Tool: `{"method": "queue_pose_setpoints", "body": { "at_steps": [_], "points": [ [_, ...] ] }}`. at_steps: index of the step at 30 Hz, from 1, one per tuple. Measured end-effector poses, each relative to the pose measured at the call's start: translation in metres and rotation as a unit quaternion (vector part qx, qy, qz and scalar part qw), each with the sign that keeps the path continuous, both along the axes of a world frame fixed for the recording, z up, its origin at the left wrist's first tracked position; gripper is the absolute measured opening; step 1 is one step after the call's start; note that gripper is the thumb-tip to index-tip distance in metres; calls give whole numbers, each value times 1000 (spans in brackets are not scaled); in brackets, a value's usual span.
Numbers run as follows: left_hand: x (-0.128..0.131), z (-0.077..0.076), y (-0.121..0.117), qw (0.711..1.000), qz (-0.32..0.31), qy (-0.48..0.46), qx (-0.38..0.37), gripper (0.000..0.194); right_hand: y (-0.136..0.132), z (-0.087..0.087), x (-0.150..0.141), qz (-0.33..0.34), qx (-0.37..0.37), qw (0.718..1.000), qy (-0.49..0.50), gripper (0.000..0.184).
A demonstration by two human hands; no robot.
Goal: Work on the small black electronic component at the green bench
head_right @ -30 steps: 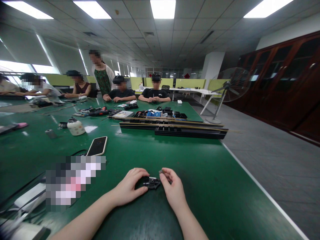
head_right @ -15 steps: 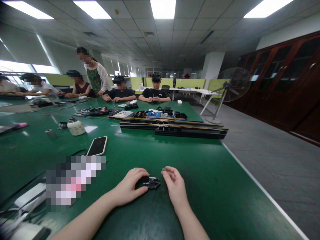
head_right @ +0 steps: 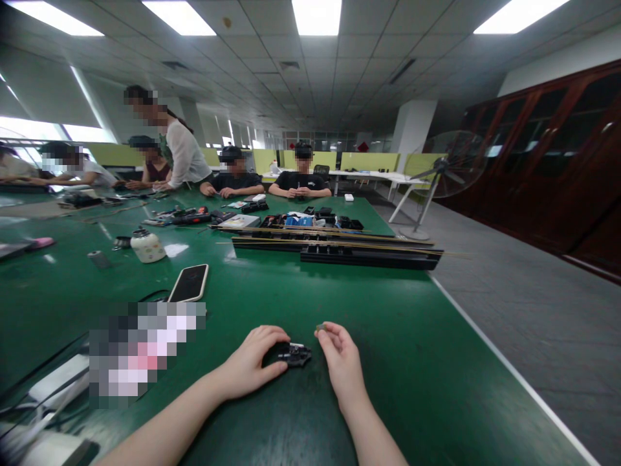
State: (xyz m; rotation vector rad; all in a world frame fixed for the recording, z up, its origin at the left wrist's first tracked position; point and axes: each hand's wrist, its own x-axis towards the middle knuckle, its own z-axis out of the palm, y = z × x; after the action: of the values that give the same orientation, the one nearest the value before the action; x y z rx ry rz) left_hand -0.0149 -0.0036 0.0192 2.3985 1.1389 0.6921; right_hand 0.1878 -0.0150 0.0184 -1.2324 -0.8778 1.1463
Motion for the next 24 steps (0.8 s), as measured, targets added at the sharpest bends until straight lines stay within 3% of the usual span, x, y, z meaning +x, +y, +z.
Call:
{"method": "queue_pose_setpoints", "body": {
  "at_steps": [12, 24],
  "points": [
    [0, -1, 1, 1000, 0, -1, -3, 33, 0, 1, -1, -11, 9, 1000, -4, 40],
    [-1, -5, 3, 1000, 0, -3, -8, 35, -1, 2, -1, 8, 14, 1000, -25, 46]
  ]
}}
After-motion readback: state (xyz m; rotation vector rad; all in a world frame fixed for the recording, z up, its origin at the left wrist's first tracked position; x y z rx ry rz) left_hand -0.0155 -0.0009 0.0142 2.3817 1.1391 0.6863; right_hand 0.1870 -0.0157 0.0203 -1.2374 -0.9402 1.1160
